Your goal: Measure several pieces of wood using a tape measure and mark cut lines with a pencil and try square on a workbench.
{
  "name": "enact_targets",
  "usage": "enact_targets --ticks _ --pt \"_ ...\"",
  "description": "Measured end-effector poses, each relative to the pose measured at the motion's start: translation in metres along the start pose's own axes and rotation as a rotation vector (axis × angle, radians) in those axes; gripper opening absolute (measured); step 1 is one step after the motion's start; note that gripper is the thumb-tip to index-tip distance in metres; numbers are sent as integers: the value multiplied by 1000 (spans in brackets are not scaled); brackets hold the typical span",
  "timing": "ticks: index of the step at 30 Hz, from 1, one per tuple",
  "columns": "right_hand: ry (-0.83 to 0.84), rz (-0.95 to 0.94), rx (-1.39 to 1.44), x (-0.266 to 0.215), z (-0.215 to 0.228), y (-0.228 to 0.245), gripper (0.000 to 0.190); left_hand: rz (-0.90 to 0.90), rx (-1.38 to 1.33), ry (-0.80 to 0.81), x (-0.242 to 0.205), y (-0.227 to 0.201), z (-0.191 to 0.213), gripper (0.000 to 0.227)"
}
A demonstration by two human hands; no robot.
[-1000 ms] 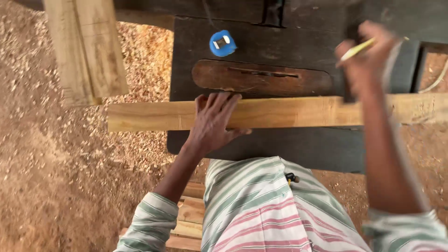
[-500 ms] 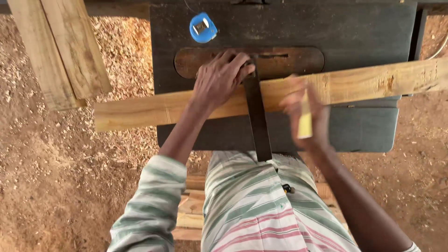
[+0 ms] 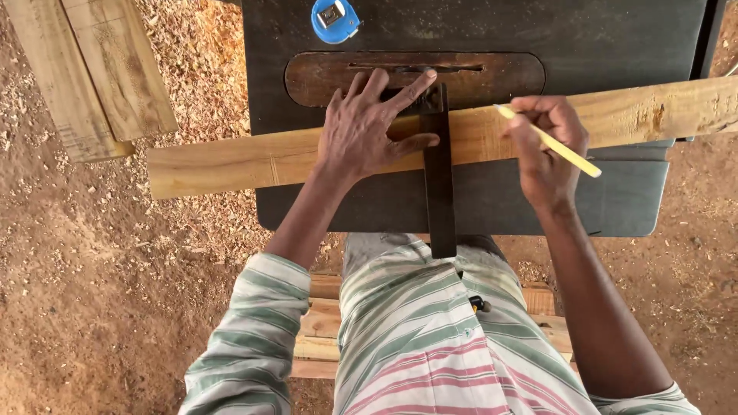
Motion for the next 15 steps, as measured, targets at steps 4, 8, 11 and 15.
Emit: enact_targets --ticks 4,8,11,15 --pt "-46 -28 -349 1 -11 17 16 -50 32 -50 0 0 2 93" --pt "75 60 -287 0 -20 31 21 -14 -7 13 2 3 -2 91" --pt "109 -5 -341 2 -24 32 25 3 -24 38 2 3 -1 91" --pt "167 84 -489 4 -34 39 27 10 -28 53 2 2 3 92"
Point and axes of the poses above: each hand's wrist, its own x-axis towards the middle knuckle, its own z-axis out of the back of the hand, y = z × x, the point moved 4 cm from there along x, towards the middle knuckle, and after that the axes turned 11 degrees about -z, right-handed, at the moved point
